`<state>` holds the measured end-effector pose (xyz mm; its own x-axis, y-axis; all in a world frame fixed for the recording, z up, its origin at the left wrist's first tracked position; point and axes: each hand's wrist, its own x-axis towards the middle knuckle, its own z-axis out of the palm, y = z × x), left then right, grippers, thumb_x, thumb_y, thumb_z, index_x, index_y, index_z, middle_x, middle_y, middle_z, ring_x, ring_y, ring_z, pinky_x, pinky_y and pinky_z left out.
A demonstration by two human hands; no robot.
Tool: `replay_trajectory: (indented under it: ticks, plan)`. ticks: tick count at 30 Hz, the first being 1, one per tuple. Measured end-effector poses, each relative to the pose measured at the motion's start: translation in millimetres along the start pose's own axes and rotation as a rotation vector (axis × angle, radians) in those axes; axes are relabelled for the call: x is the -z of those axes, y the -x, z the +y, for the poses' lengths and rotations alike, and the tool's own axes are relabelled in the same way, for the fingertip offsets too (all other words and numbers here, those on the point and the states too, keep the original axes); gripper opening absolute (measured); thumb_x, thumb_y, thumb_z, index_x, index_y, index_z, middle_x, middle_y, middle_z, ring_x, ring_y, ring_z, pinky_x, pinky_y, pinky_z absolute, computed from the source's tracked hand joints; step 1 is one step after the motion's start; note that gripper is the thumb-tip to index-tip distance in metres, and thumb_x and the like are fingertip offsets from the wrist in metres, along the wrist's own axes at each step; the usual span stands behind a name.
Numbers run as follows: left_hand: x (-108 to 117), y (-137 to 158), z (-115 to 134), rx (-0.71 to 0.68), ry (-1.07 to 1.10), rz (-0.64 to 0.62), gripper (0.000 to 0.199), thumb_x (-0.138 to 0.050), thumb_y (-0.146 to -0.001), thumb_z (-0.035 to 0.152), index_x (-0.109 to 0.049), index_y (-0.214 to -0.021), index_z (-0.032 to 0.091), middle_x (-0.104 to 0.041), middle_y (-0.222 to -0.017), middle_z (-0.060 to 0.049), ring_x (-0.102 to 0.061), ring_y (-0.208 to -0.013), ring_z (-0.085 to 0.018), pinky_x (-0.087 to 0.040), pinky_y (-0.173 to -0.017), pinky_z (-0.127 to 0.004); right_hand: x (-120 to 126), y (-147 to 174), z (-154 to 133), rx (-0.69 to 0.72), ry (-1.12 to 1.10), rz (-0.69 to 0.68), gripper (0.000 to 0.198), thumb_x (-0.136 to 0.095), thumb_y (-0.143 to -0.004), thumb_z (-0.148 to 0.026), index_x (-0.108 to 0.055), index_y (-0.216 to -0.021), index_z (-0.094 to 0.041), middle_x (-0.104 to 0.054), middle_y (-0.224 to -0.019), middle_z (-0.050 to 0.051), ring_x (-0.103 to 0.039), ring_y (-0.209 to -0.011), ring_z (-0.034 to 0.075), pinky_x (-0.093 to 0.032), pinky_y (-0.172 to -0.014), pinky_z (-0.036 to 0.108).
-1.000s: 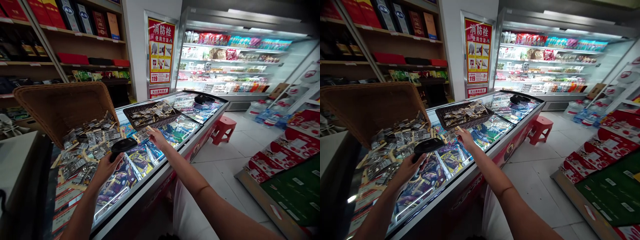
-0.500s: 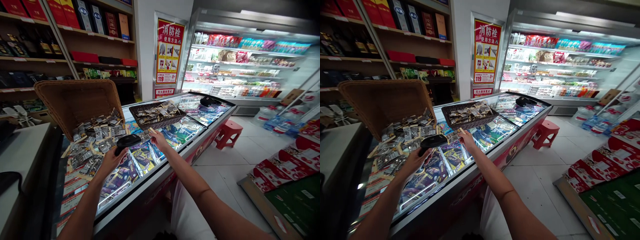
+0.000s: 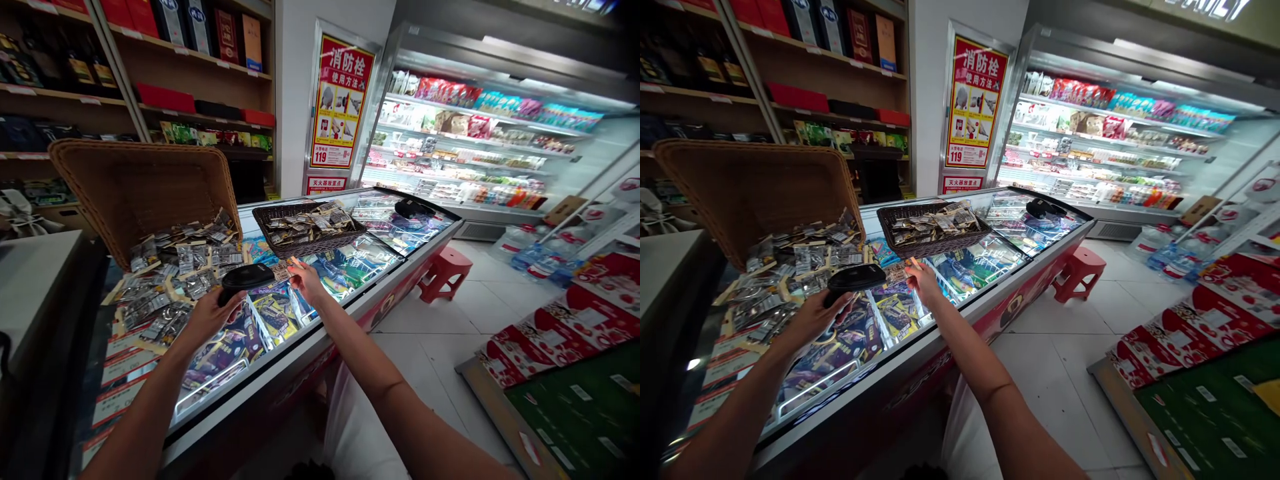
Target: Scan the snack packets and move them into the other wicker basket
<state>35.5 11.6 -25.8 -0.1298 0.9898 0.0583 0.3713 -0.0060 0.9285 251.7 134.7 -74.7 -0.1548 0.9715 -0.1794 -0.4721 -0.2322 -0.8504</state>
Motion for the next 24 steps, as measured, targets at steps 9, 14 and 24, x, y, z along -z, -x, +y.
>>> replay_trajectory:
  ticks: [9, 14, 24]
  plan:
    - [2.6, -5.1, -7.7, -0.001, 0.038, 0.036, 0.071, -0.081, -0.055, 0.089, -0.062, -0.065, 0.022, -0.061, -0.052, -0.002, -0.051, -0.045, -0.015, -0.040, -0.049, -0.028, -0.1, 1.1, -2.0, 0.001, 0.026, -0.007, 0.031, -0.082, -0.063, -0.023, -0.054, -0.077, -0.023, -0.052, -0.056, -0.008, -0.050, -0.049, 0.010, -0.030, -0.042, 0.022]
    - [5.1, -2.3, -4.7, -0.005, 0.049, 0.027, 0.070, -0.083, -0.055, 0.089, -0.063, -0.064, 0.022, -0.060, -0.052, -0.002, -0.053, -0.047, -0.016, -0.041, -0.048, -0.028, 0.8, 2.4, -2.6, 0.007, 0.040, -0.028, 0.027, -0.082, -0.063, -0.024, -0.058, -0.074, -0.022, -0.054, -0.056, -0.006, -0.050, -0.050, 0.010, -0.032, -0.043, 0.022]
    - [4.3, -1.8, -2.3, -0.032, 0.053, 0.087, 0.066, -0.082, -0.059, 0.085, -0.062, -0.063, 0.022, -0.057, -0.051, -0.002, -0.047, -0.044, -0.014, -0.039, -0.045, -0.027, 2.5, -0.6, 1.3, 0.013, 0.013, -0.009, 0.031, -0.085, -0.065, -0.021, -0.057, -0.079, -0.023, -0.050, -0.052, -0.008, -0.050, -0.046, 0.010, -0.033, -0.040, 0.021]
